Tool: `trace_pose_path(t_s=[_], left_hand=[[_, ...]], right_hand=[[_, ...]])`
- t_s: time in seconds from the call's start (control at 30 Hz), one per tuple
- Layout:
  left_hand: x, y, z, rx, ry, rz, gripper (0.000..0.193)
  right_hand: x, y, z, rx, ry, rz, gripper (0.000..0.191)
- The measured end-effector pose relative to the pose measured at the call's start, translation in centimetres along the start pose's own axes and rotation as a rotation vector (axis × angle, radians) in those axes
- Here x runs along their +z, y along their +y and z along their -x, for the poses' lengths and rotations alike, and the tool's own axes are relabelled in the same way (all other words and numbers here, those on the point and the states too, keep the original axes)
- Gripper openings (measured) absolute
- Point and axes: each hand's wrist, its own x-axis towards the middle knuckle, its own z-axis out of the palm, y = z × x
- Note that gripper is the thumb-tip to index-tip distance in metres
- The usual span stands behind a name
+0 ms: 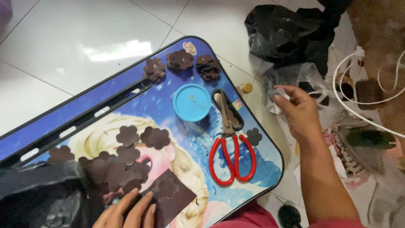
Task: The person assembles small brown flower-shaped craft pieces by hand, pressing them together in pairs and placing them on a blue tray. The person repeatedly picks up pieces from a black plastic bag and arranges them on the tray.
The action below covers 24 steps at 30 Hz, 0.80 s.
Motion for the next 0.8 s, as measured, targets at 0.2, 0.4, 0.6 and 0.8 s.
trace_pose_path(t_s=[0.2,0.4,0.6,0.8], left_hand=[[3.7,-0.9,0.5,0.198,0.164,-0.138,0.04],[4.7,-3.3,1.1,0.141,-0.007,-0.147,0.048],[5.3,-2.5,1.8,0.098,0.191,-0.174,0.042],[4.4,-2.5,1.6,0.122,0.25,-0.142,0.049]], right_hand=[[4.5,1.8,-3.3,-0.305,0.087,0.392,0.018],[7.0,2.0,-2.2,-0.599,0.085,0.532,0.01],[8.9,2.9,-0.9,-0.728,0.126,0.445,0.036],[8.3,4.1,-3.7,-0.223,0.281,-0.051,0.022]])
